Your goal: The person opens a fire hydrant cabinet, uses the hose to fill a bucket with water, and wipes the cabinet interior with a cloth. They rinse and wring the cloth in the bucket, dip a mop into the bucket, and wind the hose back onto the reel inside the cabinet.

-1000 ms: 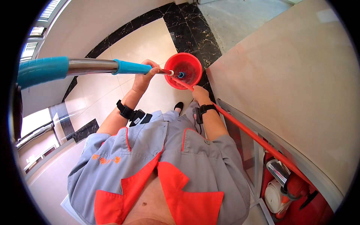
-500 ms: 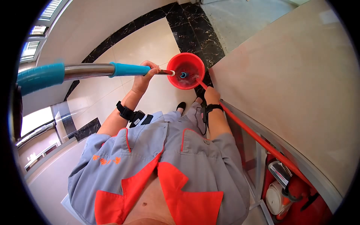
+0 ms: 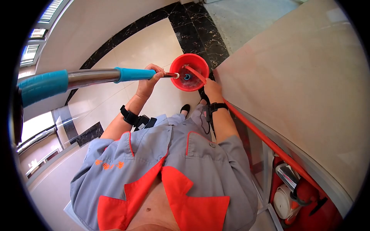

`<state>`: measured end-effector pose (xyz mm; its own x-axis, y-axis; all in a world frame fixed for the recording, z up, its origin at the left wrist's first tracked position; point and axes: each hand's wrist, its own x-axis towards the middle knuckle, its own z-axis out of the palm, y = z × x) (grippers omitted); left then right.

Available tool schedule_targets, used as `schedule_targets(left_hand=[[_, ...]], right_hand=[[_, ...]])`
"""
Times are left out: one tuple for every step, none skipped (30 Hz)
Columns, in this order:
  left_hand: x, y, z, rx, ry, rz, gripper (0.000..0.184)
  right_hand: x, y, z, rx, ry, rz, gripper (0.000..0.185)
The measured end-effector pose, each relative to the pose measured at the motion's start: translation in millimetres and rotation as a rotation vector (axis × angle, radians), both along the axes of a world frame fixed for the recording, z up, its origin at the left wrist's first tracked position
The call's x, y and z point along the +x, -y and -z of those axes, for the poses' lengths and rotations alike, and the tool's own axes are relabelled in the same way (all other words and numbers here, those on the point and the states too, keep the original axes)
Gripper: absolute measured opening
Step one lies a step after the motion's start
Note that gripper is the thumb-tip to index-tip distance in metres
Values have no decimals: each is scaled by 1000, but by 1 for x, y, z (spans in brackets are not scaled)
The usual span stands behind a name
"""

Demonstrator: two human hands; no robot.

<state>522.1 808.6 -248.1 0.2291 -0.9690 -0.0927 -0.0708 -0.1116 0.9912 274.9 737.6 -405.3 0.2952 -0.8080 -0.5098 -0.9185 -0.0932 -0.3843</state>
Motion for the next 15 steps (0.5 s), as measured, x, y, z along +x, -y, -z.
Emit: schedule_targets(left_hand=[[0, 0, -2, 7, 10, 2, 18], [-1, 0, -3, 13, 20, 4, 19], [-1, 0, -5, 20, 31, 6, 19], [-2, 0, -6, 17, 21, 6, 19], [-2, 0, -7, 15, 11, 5, 19], [-2, 0, -8, 13, 2, 5, 19], [-2, 0, -8, 10, -4, 3, 19], [-2, -1, -8, 8, -10, 1, 20], [-2, -1, -7, 5, -16, -1, 20], [-2, -3, -5, 5, -6, 0, 19], [-2, -3, -4, 5, 4, 2, 19], [-1, -4, -4, 6, 15, 3, 19], [-1, -4, -3, -9, 15, 0, 19], [-1, -4, -3, -24, 16, -3, 19], [-1, -4, -3, -39, 16, -5, 19]], right_hand=[[2, 0, -2, 0, 9, -15, 23], [5, 0, -3, 5, 10, -20, 23], [6, 1, -2, 10, 12, -23, 23], [7, 1, -2, 15, 14, -27, 24], [7, 0, -2, 8, 15, -24, 24], [6, 0, -3, 2, 16, -22, 24], [6, -1, -3, -4, 17, -20, 24], [5, -2, -3, -7, 7, -4, 24], [3, -3, -1, -10, -3, 12, 23], [1, -5, 3, -14, -13, 28, 22], [-2, -6, 5, -12, -37, 25, 21], [-5, -8, 9, -10, -61, 23, 20], [-9, -11, 13, -8, -85, 21, 20], [-12, -15, 16, 5, -97, 13, 20], [-16, -20, 20, 18, -108, 6, 20]])
